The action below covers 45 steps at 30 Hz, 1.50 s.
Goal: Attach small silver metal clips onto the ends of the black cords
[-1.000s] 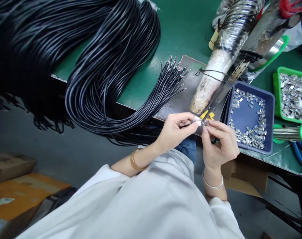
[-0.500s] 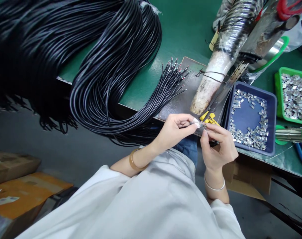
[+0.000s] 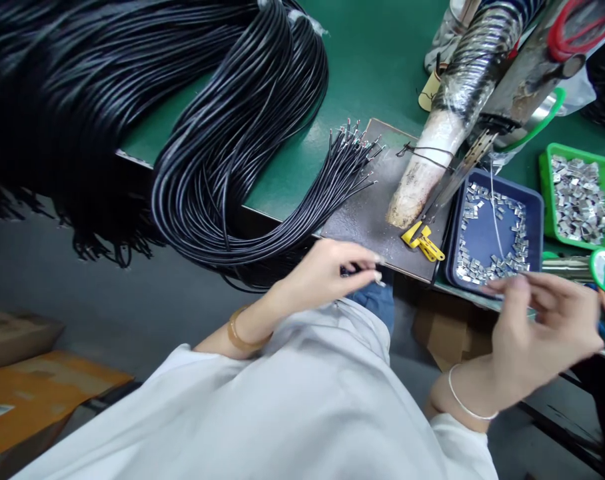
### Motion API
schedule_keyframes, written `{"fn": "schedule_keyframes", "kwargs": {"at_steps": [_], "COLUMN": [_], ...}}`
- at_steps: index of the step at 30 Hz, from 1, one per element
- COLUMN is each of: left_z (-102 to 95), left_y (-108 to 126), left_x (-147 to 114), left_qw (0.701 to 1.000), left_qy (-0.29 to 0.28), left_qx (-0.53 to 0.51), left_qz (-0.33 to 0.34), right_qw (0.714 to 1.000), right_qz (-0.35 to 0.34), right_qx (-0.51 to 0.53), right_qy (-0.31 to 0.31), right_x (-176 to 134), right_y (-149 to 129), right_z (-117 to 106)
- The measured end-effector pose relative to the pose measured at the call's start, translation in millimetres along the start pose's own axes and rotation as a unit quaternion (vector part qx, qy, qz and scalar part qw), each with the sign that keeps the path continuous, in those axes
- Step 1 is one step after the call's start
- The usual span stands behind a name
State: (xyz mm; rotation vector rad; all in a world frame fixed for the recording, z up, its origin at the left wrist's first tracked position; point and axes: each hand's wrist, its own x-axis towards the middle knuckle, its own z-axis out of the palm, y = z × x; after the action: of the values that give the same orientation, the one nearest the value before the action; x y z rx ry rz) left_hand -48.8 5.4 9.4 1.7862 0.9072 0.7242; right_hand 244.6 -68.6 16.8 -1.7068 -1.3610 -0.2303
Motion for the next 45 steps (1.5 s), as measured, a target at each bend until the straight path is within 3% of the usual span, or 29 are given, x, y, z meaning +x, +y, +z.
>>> {"fn": "schedule_keyframes", "kwargs": {"at_steps": [2, 4, 6, 8, 10, 12, 15, 18, 20, 24, 29, 31, 34, 36, 38, 41, 43, 45], "left_z": [-16.1, -32.6, -45.0, -51.3, -53.4, -54.3, -56.8, -58.9, -59.0, -54.3, -30.4, -18.4, -8.0, -7.5, -9.5, -10.7, -9.1, -5.9], "left_y": [-1, -2, -3, -5, -6, -6, -4, -3, -7, -18, -13, -9, -13, -23, -32, -32, -19, 1], "left_x": [4, 9, 12, 13, 11, 6, -2, -3, 1, 11, 15, 20, 37, 51, 62, 64, 56, 44], "left_qw": [0.985, 0.939, 0.898, 0.879, 0.882, 0.901, 0.934, 0.949, 0.941, 0.894, 0.874, 0.881, 0.891, 0.899, 0.902, 0.882, 0.881, 0.908], "left_qy": [0.155, 0.245, 0.229, 0.170, 0.125, 0.116, 0.133, 0.131, 0.139, 0.204, 0.276, 0.236, 0.181, 0.231, 0.331, 0.460, 0.465, 0.392], "left_qx": [0.077, 0.239, 0.366, 0.427, 0.432, 0.402, 0.328, 0.287, 0.308, 0.386, 0.401, 0.407, 0.415, 0.372, 0.274, 0.086, 0.007, -0.022], "left_qz": [0.001, -0.028, -0.083, -0.130, -0.142, -0.117, -0.049, -0.012, -0.035, -0.097, 0.018, 0.052, 0.035, 0.024, 0.036, 0.060, 0.092, 0.149], "right_qw": [0.991, 0.978, 0.964, 0.952, 0.944, 0.939, 0.943, 0.943, 0.938, 0.938, 0.942, 0.943, 0.946, 0.950, 0.955, 0.968, 0.983, 0.993], "right_qz": [-0.032, -0.047, -0.049, -0.029, -0.005, 0.004, -0.009, -0.012, -0.006, -0.013, -0.014, -0.007, 0.000, 0.004, 0.008, 0.014, 0.026, 0.056], "right_qx": [-0.088, -0.122, -0.116, -0.095, -0.087, -0.097, -0.123, -0.145, -0.166, -0.207, -0.215, -0.209, -0.199, -0.184, -0.164, -0.131, -0.089, -0.003], "right_qy": [-0.098, -0.162, -0.235, -0.289, -0.318, -0.329, -0.310, -0.301, -0.306, -0.279, -0.258, -0.258, -0.256, -0.253, -0.247, -0.213, -0.161, -0.102], "right_x": [16, 31, 45, 56, 63, 65, 60, 51, 48, 46, 46, 46, 46, 45, 43, 41, 39, 37], "right_y": [18, 37, 53, 62, 65, 63, 54, 44, 38, 31, 30, 32, 34, 35, 36, 36, 30, 17], "right_z": [-3, -2, 2, 7, 13, 16, 15, 12, 11, 14, 17, 17, 16, 16, 16, 18, 18, 17]}}
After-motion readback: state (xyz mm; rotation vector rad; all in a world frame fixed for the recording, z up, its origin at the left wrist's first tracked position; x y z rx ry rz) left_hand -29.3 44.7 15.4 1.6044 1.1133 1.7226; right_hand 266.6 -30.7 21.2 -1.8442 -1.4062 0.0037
